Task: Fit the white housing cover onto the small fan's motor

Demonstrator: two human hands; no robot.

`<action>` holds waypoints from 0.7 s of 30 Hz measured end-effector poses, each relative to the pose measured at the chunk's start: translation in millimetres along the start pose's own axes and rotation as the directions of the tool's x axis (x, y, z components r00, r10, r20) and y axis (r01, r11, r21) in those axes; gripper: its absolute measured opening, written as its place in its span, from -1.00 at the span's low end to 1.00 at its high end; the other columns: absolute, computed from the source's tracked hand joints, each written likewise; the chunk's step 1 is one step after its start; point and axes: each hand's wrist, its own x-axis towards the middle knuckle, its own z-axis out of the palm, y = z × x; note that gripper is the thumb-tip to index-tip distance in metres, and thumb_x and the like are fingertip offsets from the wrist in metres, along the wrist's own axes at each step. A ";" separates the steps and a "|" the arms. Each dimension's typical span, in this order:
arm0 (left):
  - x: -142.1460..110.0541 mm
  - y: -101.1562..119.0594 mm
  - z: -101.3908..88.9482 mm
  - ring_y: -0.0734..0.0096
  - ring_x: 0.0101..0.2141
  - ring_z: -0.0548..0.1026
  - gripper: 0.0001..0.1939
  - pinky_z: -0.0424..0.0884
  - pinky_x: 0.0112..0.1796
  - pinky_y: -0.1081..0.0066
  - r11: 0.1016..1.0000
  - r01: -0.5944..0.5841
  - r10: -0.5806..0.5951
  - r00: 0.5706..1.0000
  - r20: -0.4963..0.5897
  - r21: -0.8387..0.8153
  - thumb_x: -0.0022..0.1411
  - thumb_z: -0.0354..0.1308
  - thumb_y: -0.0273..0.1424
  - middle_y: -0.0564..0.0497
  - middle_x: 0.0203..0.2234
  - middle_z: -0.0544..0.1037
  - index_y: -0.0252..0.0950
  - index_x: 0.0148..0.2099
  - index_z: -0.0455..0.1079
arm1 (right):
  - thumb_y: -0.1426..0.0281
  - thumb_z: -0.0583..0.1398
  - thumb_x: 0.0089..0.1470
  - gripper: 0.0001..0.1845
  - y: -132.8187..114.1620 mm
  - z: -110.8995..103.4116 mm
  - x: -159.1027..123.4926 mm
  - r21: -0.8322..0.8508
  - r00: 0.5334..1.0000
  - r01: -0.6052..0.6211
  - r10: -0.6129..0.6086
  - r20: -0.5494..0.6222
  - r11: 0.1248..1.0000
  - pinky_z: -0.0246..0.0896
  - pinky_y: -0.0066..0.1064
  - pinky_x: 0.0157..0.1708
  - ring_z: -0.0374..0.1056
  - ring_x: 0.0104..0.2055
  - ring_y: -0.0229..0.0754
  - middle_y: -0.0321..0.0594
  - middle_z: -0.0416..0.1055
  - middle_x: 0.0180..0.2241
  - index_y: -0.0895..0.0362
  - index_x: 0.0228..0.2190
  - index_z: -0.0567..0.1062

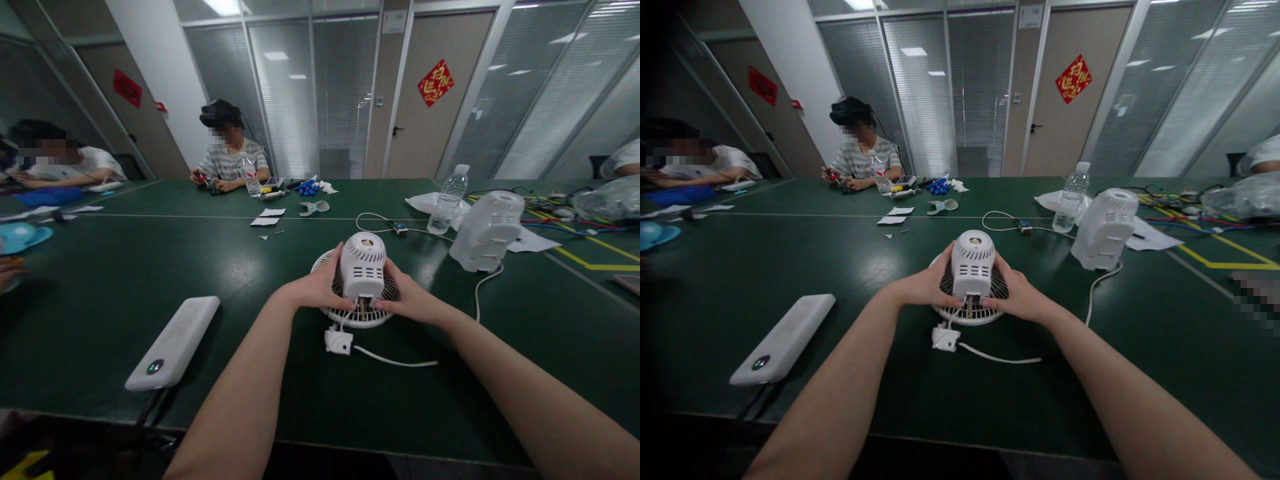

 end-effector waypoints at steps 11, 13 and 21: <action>0.9 4.6 -1.2 -0.09 0.27 0.06 0.18 -0.02 0.24 -0.12 1.000 0.007 -0.008 1.000 -0.024 -0.029 -0.12 0.39 -0.22 -0.19 0.31 0.04 -0.16 0.38 -0.27 | 0.15 0.29 0.02 0.05 -8.9 0.1 -0.6 -0.029 0.999 -0.029 0.028 -0.031 0.999 0.03 0.12 0.21 0.13 0.23 0.09 -0.10 0.12 0.24 -0.05 0.32 -0.23; 1.1 3.1 -0.7 -0.10 0.27 0.06 0.18 -0.01 0.24 -0.13 1.000 0.010 -0.011 1.000 -0.029 -0.015 -0.12 0.39 -0.21 -0.20 0.31 0.04 -0.17 0.38 -0.27 | 0.16 0.29 0.02 0.05 -10.5 -0.6 -1.2 -0.042 0.999 -0.042 0.041 -0.029 0.998 0.05 0.10 0.20 0.16 0.22 0.10 -0.08 0.13 0.24 -0.03 0.32 -0.22; 3.1 -8.7 -1.0 -0.10 0.30 0.02 0.24 -0.09 0.27 -0.10 0.998 -0.056 0.056 0.997 -0.062 -0.011 -0.18 0.43 -0.18 -0.19 0.33 0.00 -0.16 0.39 -0.26 | 0.07 0.34 -0.10 0.20 -0.3 8.4 4.4 -0.050 0.997 0.018 -0.022 -0.073 0.999 -0.15 0.18 0.25 -0.01 0.30 0.20 -0.04 0.06 0.27 -0.01 0.32 -0.27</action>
